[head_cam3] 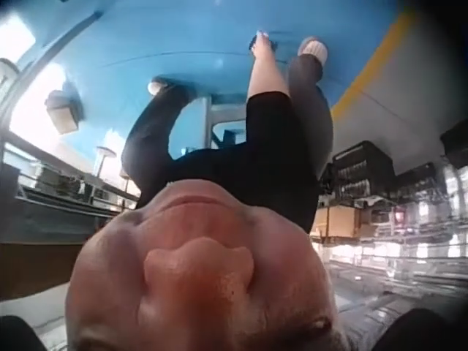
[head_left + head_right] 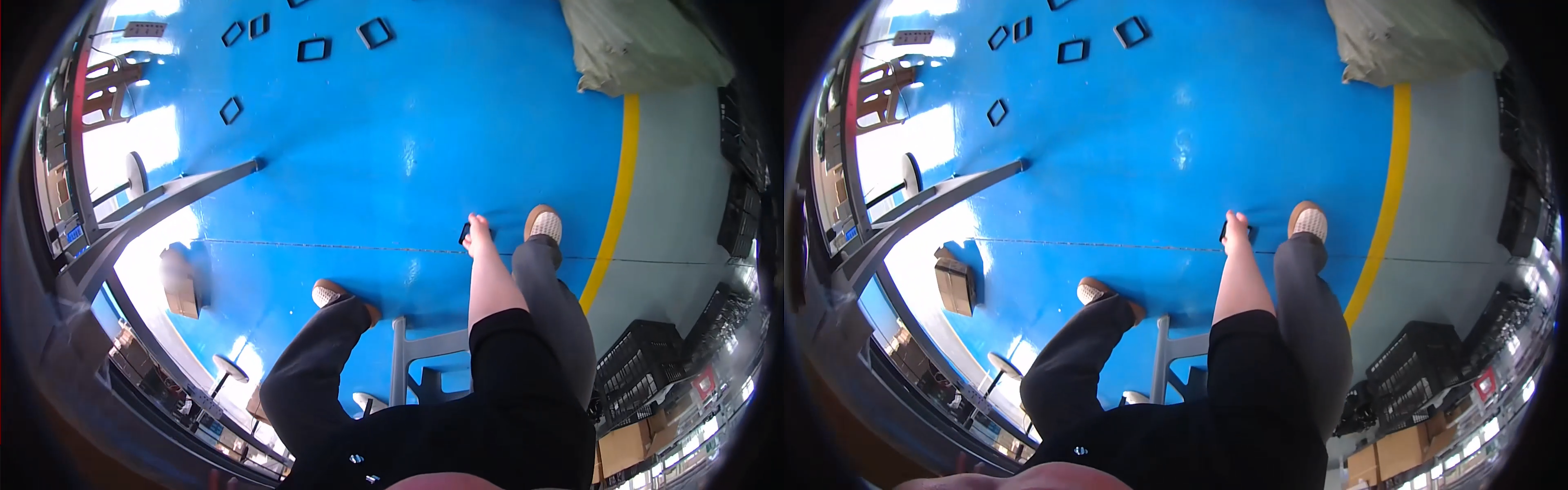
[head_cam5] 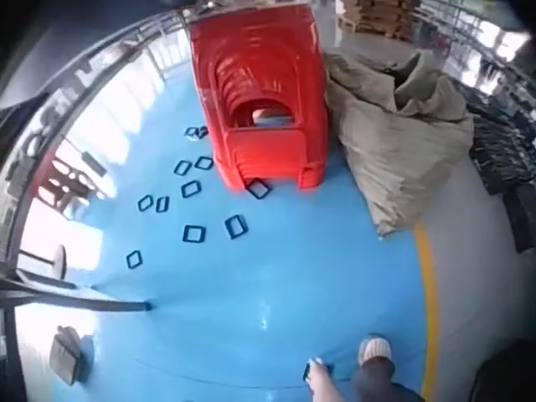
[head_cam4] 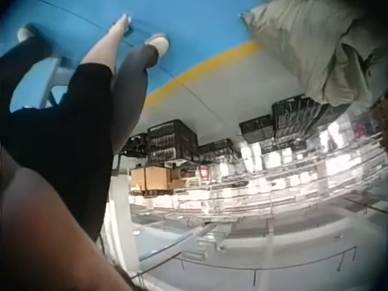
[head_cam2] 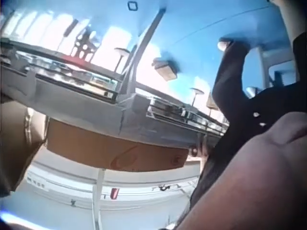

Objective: Assembling plastic and metal components for light fixtures at a factory workbench.

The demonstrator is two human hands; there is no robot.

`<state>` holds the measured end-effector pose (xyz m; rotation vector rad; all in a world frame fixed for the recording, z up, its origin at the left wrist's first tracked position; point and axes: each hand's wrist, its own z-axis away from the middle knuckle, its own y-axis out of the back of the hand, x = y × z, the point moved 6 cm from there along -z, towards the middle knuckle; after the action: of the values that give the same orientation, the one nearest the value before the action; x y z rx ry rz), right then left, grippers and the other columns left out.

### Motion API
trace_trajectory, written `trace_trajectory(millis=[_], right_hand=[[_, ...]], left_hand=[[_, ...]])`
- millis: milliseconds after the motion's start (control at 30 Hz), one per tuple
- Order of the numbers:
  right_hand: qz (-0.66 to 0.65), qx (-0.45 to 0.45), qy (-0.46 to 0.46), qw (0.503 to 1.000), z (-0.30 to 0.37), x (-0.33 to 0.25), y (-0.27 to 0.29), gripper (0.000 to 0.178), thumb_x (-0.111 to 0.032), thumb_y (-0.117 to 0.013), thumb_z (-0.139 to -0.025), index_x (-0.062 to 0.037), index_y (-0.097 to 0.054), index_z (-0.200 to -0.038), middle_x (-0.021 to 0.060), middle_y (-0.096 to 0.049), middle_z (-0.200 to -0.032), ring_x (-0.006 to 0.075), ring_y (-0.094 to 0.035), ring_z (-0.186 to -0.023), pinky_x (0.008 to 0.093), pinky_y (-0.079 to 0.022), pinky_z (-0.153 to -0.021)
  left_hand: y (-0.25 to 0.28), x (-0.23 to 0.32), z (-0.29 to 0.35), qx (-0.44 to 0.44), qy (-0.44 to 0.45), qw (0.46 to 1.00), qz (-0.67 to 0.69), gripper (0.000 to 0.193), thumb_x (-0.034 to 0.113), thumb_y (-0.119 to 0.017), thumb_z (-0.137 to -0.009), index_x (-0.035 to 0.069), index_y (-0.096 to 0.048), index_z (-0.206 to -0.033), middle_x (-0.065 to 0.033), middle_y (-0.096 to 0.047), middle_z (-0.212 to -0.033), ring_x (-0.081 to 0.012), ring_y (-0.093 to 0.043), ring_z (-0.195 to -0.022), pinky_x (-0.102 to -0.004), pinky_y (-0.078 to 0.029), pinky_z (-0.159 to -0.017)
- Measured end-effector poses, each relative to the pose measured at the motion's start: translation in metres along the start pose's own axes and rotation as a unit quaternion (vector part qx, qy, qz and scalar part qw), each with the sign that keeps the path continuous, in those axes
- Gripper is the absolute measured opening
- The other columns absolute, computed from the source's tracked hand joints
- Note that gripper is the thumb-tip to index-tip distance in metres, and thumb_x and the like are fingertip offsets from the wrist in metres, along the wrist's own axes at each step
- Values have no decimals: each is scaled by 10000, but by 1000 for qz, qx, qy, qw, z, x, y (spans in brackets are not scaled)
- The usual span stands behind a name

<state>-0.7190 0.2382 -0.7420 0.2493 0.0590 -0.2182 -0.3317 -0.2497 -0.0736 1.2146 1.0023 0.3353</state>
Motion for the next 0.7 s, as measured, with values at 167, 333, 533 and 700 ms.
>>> trace_trajectory(millis=[167,333,533,700], right_hand=[[81,146,32,985,-66,14,16,204,-259,-609,-826,-65,-667,-804,125,-672,-756,258,-618,-542,432,-467,-514],[36,234,75,969,-74,20,12,151,-113,-680,-659,-20,-681,-778,173,-696,-813,305,-682,-744,426,-534,-661],[145,199,274,930,80,-73,-14,167,-84,-602,-668,-21,-554,-815,121,-611,-747,236,-589,-642,392,-466,-560],[19,-66,398,915,344,-151,-17,145,-41,-633,-758,-54,-522,-850,33,-535,-742,139,-540,-719,288,-449,-649]], left_hand=[[22,-25,-1,-116,1,992,51,228,284,-615,-880,111,-588,-1025,-49,-641,-1054,-257,-604,-1014,-501,-354,-997],[29,-50,-75,-208,26,974,89,209,277,-608,-879,108,-616,-1001,-61,-665,-1051,-239,-596,-1023,-463,-336,-1009],[34,-82,-229,-266,84,952,125,196,269,-599,-877,104,-649,-971,-76,-694,-1049,-217,-587,-1034,-419,-316,-1024],[34,-111,-339,-287,272,901,176,200,136,-588,-735,195,-655,-913,58,-593,-1264,-210,-479,-1167,-380,-386,-874]])
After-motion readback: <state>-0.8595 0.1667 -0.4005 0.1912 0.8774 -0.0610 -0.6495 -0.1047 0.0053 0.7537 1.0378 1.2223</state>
